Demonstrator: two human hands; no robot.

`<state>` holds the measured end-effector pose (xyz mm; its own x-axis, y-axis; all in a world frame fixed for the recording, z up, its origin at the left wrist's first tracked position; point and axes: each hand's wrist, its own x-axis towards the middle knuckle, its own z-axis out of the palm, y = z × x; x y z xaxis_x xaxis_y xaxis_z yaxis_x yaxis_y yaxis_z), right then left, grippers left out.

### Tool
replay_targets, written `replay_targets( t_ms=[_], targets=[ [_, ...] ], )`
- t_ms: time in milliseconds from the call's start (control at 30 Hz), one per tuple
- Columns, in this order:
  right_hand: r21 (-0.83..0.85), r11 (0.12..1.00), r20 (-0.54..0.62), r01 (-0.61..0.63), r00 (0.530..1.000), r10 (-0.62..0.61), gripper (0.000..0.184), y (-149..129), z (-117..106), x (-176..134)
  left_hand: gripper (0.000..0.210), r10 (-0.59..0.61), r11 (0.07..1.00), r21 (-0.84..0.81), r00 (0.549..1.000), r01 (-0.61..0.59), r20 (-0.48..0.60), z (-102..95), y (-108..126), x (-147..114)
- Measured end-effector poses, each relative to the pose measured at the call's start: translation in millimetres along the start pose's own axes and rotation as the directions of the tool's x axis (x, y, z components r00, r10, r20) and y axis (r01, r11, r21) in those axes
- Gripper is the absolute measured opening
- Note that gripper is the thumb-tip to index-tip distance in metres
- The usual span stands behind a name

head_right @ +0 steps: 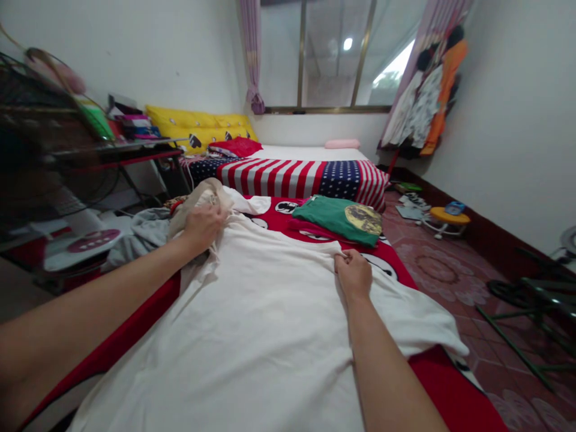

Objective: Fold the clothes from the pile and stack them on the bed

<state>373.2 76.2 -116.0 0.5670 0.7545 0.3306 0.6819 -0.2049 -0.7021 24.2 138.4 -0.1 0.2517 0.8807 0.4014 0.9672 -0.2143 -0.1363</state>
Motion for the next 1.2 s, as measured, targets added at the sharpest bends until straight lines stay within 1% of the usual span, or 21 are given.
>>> replay_targets(
  t_ms=[100, 167, 200, 267, 333, 367, 433, 500, 533, 600, 633, 667, 733, 767, 800, 833, 867, 933, 1000, 1100, 1200],
  targets=[
    [-0.002, 1.0, 0.006, 0.017, 1.0, -0.017, 0.029, 1.7, 1.1, 0.7, 0.036, 0.055, 0.998, -0.004, 0.993, -0.056, -0.106, 1.9, 30.7, -7.6],
    [-0.01, 1.0, 0.008, 0.024, 1.0, -0.024, 0.029, 2.3, 1.7, 1.0, 0.036, 0.143, 0.986, -0.073, 0.981, -0.153, -0.129, 4.4, 59.1, -15.1],
    [-0.011, 1.0, 0.008, 0.025, 1.0, -0.025, 0.029, 2.6, 2.0, 1.1, 0.034, 0.199, 0.968, -0.136, 0.975, -0.212, -0.104, 7.6, 73.8, -19.3],
    [0.001, 1.0, 0.009, 0.026, 1.0, -0.026, 0.029, 3.7, 2.6, 1.2, 0.032, 0.317, 0.907, -0.3, 0.948, -0.295, 0.028, 19.8, 99.7, -27.0],
    [0.046, 0.999, 0.017, 0.016, 1.0, -0.017, 0.031, 5.2, 3.3, 1.1, 0.041, 0.353, 0.873, -0.411, 0.921, -0.263, 0.162, 38.9, 116.4, -31.4],
    [0.082, 0.997, 0.018, 0.007, 1.0, -0.008, 0.033, 5.8, 3.4, 0.8, 0.047, 0.338, 0.877, -0.424, 0.917, -0.226, 0.21, 49.7, 120.7, -31.7],
    [0.152, 0.988, 0.014, -0.016, 1.0, 0.014, 0.038, 6.2, 3.3, -0.3, 0.057, 0.27, 0.906, -0.396, 0.925, -0.149, 0.269, 70.1, 123.3, -28.6],
    [0.219, 0.976, -0.004, -0.005, 1.0, 0.006, 0.041, 4.8, 2.6, -2.4, 0.061, 0.194, 0.93, -0.357, 0.939, -0.084, 0.285, 84.4, 122.6, -22.5],
    [0.255, 0.967, -0.015, 0.028, 1.0, -0.025, 0.04, 3.5, 2.2, -3.6, 0.062, 0.166, 0.937, -0.346, 0.943, -0.059, 0.287, 88.3, 122.7, -19.5],
    [0.316, 0.938, -0.015, 0.141, 0.989, -0.144, 0.034, 0.1, 2.0, -6.0, 0.063, 0.136, 0.941, -0.336, 0.946, -0.032, 0.293, 89.2, 124.9, -16.3],
    [0.326, 0.92, 0.006, 0.219, 0.972, -0.233, 0.031, -1.6, 2.3, -6.9, 0.063, 0.129, 0.943, -0.333, 0.948, -0.027, 0.29, 86.8, 126.9, -17.1],
    [0.312, 0.9, 0.05, 0.304, 0.941, -0.335, 0.028, -3.0, 3.1, -7.5, 0.062, 0.123, 0.944, -0.33, 0.952, -0.026, 0.279, 83.0, 129.1, -20.1],
    [0.21, 0.858, 0.173, 0.468, 0.846, -0.504, 0.025, -5.0, 5.8, -7.8, 0.064, 0.146, 0.94, -0.337, 0.962, -0.061, 0.232, 73.4, 132.9, -32.8],
    [0.14, 0.838, 0.229, 0.528, 0.806, -0.546, 0.025, -5.4, 7.4, -7.4, 0.066, 0.184, 0.931, -0.35, 0.961, -0.103, 0.208, 68.7, 134.0, -42.3],
    [0.072, 0.822, 0.264, 0.565, 0.784, -0.562, 0.027, -5.4, 9.1, -6.8, 0.067, 0.239, 0.916, -0.369, 0.952, -0.155, 0.192, 64.6, 134.4, -53.1],
    [0.016, 0.815, 0.281, 0.579, 0.78, -0.559, 0.029, -5.0, 10.5, -5.9, 0.068, 0.298, 0.896, -0.393, 0.936, -0.207, 0.187, 61.5, 134.1, -64.4],
    [-0.02, 0.818, 0.281, 0.576, 0.788, -0.548, 0.031, -4.0, 11.6, -4.8, 0.068, 0.352, 0.875, -0.415, 0.917, -0.251, 0.189, 59.5, 133.2, -75.4],
    [-0.018, 0.824, 0.282, 0.566, 0.793, -0.539, 0.032, -0.9, 13.0, -2.3, 0.065, 0.405, 0.848, -0.445, 0.893, -0.288, 0.194, 58.2, 130.6, -93.5],
    [0.052, 0.831, 0.287, 0.554, 0.789, -0.544, 0.03, 3.2, 13.6, 0.3, 0.063, 0.4, 0.846, -0.449, 0.899, -0.288, 0.177, 59.1, 128.5, -103.6],
    [0.15, 0.856, 0.27, 0.494, 0.813, -0.516, 0.026, 7.2, 15.5, 2.9, 0.063, 0.379, 0.847, -0.453, 0.914, -0.279, 0.146, 60.9, 127.7, -106.7],
    [0.146, 0.874, 0.274, 0.464, 0.83, -0.487, 0.026, 4.3, 16.7, 4.1, 0.062, 0.37, 0.84, -0.468, 0.921, -0.275, 0.122, 61.2, 128.1, -105.6]
  ],
)
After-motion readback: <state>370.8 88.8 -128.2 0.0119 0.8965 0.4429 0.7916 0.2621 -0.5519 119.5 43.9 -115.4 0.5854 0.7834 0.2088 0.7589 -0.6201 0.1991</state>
